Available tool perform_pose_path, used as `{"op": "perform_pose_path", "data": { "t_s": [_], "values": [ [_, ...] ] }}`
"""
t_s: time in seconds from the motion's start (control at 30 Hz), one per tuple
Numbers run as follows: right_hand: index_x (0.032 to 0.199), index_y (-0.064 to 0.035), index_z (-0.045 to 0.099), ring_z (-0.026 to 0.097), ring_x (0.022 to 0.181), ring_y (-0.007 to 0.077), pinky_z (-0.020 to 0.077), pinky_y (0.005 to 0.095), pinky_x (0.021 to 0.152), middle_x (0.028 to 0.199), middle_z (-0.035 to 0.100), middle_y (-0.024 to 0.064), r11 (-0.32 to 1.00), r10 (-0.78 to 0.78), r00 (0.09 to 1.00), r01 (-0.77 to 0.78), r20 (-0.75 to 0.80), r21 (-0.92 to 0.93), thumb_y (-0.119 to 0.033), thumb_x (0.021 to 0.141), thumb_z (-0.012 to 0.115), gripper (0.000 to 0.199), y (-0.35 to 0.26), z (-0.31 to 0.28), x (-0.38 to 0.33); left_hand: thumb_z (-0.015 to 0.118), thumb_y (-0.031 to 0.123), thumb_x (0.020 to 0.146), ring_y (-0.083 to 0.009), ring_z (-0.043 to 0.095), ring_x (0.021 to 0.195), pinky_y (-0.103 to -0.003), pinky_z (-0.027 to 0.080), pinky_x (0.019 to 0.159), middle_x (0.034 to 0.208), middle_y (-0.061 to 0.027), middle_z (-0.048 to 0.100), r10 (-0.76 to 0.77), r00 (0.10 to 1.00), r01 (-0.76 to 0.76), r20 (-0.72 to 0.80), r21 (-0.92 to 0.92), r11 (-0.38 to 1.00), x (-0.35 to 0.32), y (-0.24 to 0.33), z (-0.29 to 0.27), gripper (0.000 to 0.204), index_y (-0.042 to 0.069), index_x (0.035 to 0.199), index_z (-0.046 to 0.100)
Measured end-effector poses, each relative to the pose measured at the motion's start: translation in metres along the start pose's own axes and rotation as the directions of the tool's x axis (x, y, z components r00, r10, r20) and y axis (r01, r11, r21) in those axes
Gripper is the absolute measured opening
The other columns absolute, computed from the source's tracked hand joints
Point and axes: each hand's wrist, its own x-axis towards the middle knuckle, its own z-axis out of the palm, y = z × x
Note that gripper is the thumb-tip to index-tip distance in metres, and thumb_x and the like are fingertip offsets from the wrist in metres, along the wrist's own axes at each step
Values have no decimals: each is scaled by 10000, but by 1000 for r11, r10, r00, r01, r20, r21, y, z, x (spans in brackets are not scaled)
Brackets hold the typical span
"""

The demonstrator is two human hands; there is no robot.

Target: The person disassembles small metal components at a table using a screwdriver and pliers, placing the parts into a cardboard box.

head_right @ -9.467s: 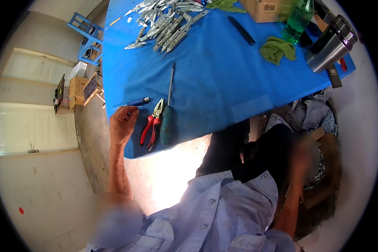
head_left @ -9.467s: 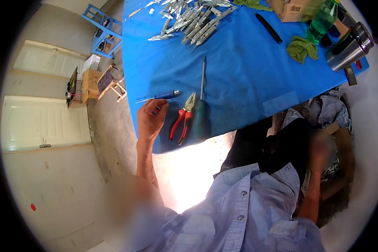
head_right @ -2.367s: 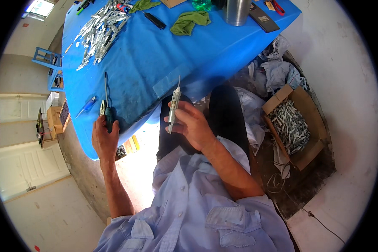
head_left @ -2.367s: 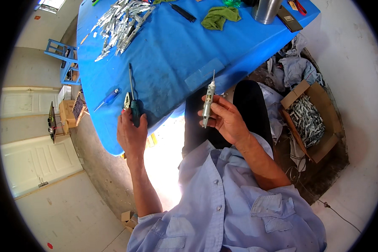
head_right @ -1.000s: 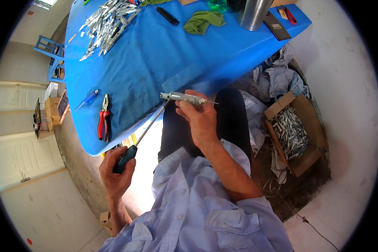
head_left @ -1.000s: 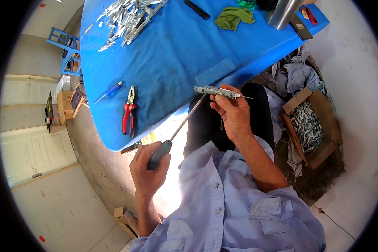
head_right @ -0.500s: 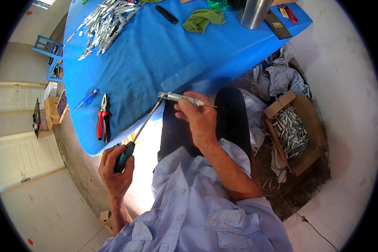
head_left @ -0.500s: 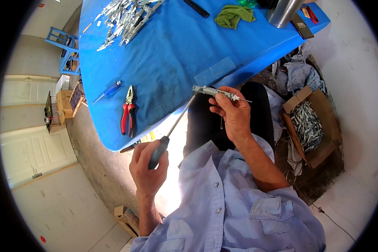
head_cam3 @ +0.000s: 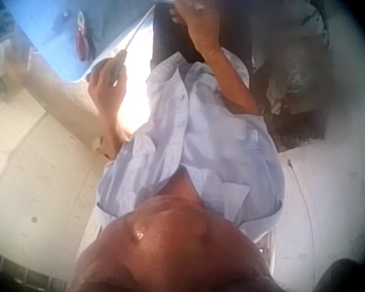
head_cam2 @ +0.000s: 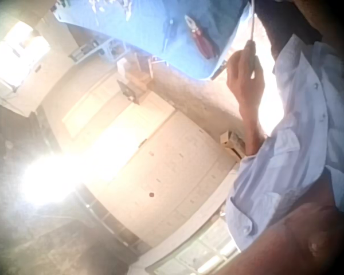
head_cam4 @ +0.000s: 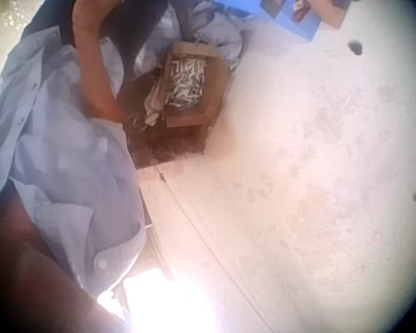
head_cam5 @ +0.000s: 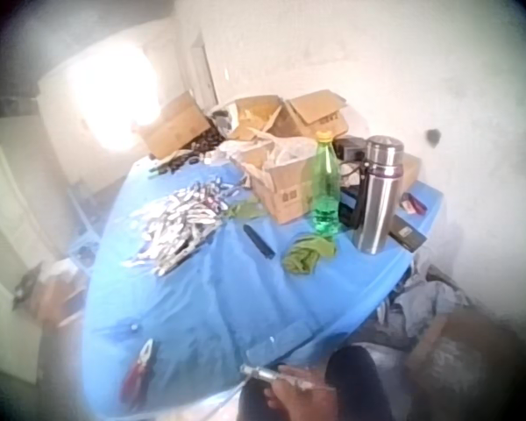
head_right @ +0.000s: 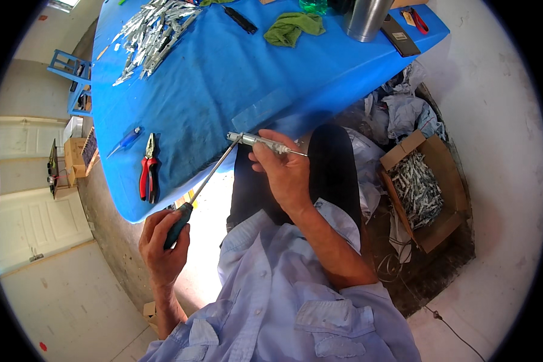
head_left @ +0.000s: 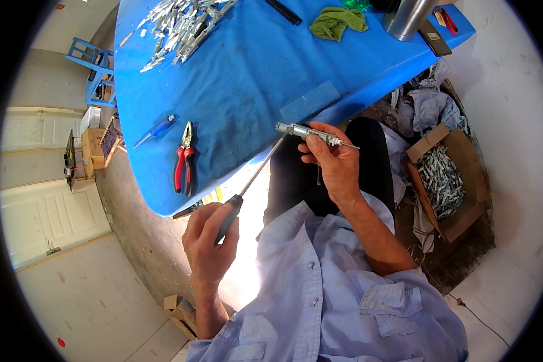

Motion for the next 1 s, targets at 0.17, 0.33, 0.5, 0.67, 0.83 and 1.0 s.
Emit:
{"op": "perform_pose_path", "data": {
  "t_s": [0.17,0.33,0.5,0.67,0.83,1.0],
  "values": [
    [1288,46,638,728,903,139,601,248,728,1054,740,101,999,-33,999,33,-4,-31,-120,986,714,353,3,0,1,793,-34,792,-271,691,880,-378,574,735,980,-86,705,17,1000,-17,-2,5,1000,2,2,1,359,93,1114,697],
    [1271,60,642,729,900,143,595,249,727,1037,743,107,994,-69,998,68,-8,-90,-105,979,716,344,3,0,0,798,-32,795,-259,693,871,-371,571,728,977,-72,704,35,999,-36,13,58,998,7,4,-5,347,102,1101,705],
    [1242,63,657,726,898,137,593,254,732,1008,747,104,988,-100,995,99,-6,-116,-104,971,724,325,5,-1,1,798,-25,785,-252,686,850,-362,559,711,969,-57,702,68,997,-73,46,110,991,20,10,-16,321,98,1071,716],
    [1237,61,665,725,886,134,605,252,738,1018,740,100,981,-127,992,128,19,-148,-79,977,720,300,9,-4,2,814,-66,749,-295,705,914,-377,569,776,1047,-135,708,38,990,-56,138,124,991,23,12,-26,362,35,1087,728],
    [1217,47,689,628,807,55,520,208,731,921,708,21,973,-151,988,152,23,-175,-63,953,744,291,7,-2,0,794,-43,763,-274,686,868,-377,557,735,1006,-87,701,63,983,-95,174,177,980,39,19,-35,347,79,1079,720],
    [1208,24,707,587,803,25,484,191,697,909,690,-20,957,-201,976,214,84,-195,-40,947,747,272,9,-8,3,778,-36,776,-263,677,814,-376,556,691,991,-72,695,117,966,-167,228,210,963,56,20,-41,338,89,1081,702]
  ]
}}
